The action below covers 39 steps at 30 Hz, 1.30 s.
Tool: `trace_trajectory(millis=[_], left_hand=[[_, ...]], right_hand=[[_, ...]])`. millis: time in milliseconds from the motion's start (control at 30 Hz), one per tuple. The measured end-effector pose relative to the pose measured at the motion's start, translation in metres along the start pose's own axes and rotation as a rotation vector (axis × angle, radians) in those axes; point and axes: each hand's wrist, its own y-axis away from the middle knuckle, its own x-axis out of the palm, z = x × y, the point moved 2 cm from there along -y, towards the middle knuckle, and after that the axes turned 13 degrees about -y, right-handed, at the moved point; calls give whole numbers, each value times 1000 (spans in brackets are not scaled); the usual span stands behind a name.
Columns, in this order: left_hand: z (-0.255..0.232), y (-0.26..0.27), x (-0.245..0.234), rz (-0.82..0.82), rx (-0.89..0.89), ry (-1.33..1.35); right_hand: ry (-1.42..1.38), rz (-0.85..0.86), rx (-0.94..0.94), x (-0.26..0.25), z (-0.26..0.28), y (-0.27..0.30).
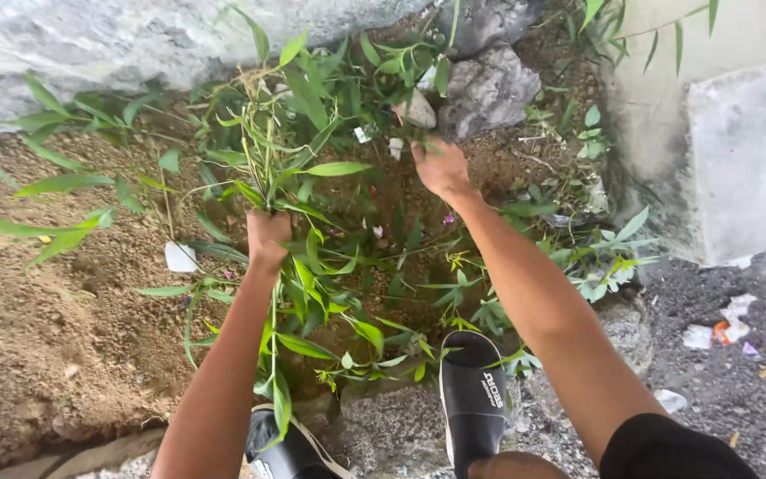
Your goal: Pulling weeds and grass from a patch of dirt next to a concrete border.
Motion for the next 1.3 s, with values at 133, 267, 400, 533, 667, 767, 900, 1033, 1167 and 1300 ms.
trace_trajectory(millis=[133,267,400,533,667,767,900,1033,1167,1300], left_hand=[[-8,2,-8,38,-63,100],[9,-3,5,45,-126,244],[35,-16,20,4,-61,145],[31,-6,11,25,-136,162],[12,7,-19,-92,-52,208],[12,20,-45,-152,-129,338],[69,21,-66,-302,-147,390],[82,40,-83,-367,-222,548],[80,69,-88,-405,-292,536],[62,86,-91,-363,-341,638]], right_hand=[[-329,428,493,-39,77,-5],[-569,581,496,-49,163,52],[-690,417,291,-62,200,60],[-467,523,181,-64,179,-17],[-167,354,74,-69,148,-103],[-36,217,31,-53,122,-144],[-97,192,-77,0,107,-170],[-34,553,27,40,126,-185],[65,761,14,71,148,-176],[182,869,62,53,184,-170]])
